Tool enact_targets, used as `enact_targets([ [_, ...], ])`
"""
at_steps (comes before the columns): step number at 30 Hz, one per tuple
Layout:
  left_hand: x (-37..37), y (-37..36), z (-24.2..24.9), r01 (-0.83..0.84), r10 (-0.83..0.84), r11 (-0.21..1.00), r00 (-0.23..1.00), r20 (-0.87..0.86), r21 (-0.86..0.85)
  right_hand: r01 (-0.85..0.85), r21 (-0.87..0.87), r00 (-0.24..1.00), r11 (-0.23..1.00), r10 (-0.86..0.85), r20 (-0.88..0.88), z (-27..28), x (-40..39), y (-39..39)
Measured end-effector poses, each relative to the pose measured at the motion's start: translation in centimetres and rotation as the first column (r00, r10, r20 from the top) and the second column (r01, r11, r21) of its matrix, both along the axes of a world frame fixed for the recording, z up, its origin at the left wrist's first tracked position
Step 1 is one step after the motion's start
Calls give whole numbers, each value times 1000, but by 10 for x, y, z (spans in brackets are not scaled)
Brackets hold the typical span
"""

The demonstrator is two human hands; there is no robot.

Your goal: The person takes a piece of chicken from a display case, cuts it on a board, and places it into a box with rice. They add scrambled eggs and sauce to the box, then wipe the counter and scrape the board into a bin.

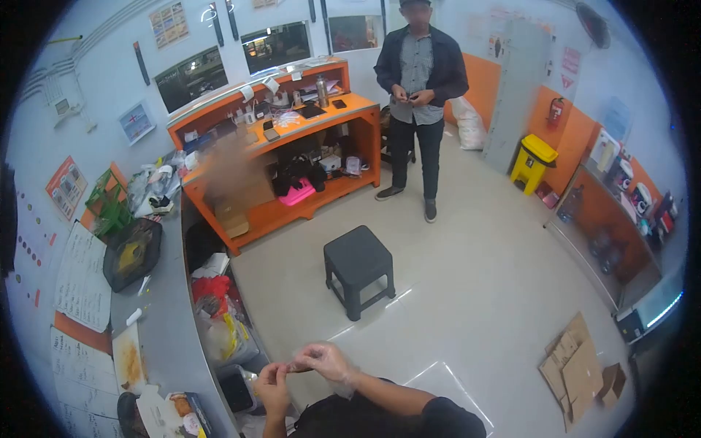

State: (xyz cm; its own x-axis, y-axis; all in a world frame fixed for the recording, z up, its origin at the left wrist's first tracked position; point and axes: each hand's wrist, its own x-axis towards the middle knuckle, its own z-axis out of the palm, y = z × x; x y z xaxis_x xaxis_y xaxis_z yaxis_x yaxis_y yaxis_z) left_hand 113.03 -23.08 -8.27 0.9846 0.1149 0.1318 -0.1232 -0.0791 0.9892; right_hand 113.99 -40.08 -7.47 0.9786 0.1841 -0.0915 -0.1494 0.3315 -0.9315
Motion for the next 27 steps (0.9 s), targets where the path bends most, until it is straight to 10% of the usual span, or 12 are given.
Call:
enact_targets([
  [4, -6, 7, 10, -23, 23, 997, 1000, -2, 69, 0, -205, 994, 979, 23, 111, -12, 4, 6],
  [11, -11, 8, 5, 54, -56, 994, 998, -14, -97, -23, -79, 998, 997, 27, 54, -20, 3, 7],
  [27, 9, -8, 15, 148, -159, 982, 983, 93, 115, -1, 12, 997, 1000, 0, 80, -11, -3, 6],
])
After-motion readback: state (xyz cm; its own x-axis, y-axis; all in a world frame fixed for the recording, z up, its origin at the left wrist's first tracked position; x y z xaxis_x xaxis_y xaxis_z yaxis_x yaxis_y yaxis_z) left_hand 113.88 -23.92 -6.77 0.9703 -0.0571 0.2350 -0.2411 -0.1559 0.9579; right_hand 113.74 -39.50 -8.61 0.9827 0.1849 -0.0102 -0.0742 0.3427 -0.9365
